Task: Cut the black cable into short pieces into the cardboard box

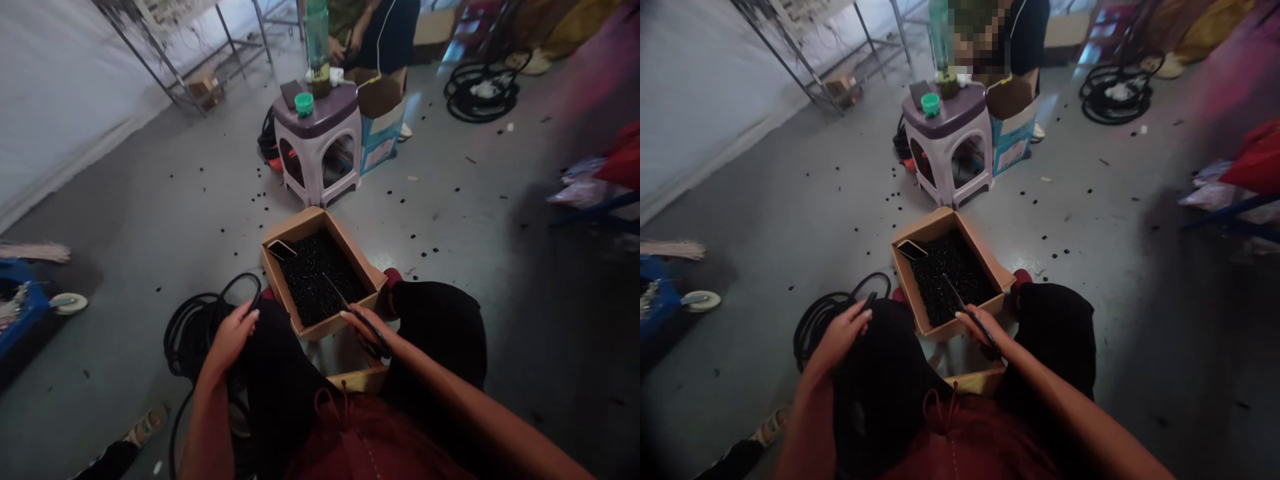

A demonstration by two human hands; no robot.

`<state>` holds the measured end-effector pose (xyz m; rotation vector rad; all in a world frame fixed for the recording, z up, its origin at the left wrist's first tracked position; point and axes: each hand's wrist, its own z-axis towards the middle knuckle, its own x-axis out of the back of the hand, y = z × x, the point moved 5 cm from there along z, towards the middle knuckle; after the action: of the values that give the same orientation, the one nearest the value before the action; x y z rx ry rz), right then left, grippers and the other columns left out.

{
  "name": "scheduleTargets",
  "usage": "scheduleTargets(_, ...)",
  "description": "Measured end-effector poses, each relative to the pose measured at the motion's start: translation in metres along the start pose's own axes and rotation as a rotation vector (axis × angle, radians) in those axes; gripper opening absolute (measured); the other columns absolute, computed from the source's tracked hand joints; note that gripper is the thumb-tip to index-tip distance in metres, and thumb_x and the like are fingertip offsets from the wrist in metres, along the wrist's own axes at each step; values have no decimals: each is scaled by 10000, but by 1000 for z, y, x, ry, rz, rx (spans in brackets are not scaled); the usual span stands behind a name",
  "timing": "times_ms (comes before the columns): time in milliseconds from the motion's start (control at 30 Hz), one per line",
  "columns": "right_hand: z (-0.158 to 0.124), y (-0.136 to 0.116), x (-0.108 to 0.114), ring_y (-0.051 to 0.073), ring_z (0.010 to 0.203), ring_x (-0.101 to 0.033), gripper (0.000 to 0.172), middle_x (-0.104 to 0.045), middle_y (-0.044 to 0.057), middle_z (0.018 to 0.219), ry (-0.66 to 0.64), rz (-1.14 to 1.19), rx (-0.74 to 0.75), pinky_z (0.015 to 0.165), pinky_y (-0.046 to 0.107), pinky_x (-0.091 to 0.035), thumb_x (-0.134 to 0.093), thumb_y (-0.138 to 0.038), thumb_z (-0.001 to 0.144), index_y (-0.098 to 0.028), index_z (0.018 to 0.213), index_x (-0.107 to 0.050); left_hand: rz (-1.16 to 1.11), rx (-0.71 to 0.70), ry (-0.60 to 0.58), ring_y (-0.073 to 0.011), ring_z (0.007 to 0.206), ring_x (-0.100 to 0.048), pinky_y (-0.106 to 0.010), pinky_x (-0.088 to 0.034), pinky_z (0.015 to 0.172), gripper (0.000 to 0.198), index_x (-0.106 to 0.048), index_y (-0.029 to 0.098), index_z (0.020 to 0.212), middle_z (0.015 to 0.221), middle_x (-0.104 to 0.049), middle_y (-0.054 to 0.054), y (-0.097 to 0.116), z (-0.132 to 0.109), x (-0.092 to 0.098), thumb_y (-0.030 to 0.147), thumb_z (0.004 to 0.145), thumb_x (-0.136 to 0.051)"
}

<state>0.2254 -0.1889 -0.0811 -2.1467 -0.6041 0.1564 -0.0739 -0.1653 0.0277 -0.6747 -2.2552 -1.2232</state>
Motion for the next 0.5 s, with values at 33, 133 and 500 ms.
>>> scheduleTargets(33,-12,8,-6,88,405,-436,354,-477,-62,586,-2,53,-11,382,214,-340,-474,-574,817,-224,814,-420,-164,32,-68,-128,569,-503,-269,-433,613,632,-547,89,1287,652,-568,8,-4,-20,-12,468,781,-552)
scheduleTargets(133,-46,26,-19,76,406,-408,394,-445,-81,575,48,242,-7,372,195,-302,-484,-612,804,-225,851,-425,-621,121,-275,-59,475,-376,-208,-304,440,690,-574,121,1224,671,-492,40,-6,-72,-62,522,675,-690)
scheduleTargets(500,-109,-20,-36,134,625,-516,428,-531,-35,734,59,527,323,581,267,-416,-662,-487,736,-233,1030,-482,-1098,-26,-62,-157,965,-636,-253,-448,913,452,-723,182,1001,1038,-709,-55,62,-99,-164,386,607,-807)
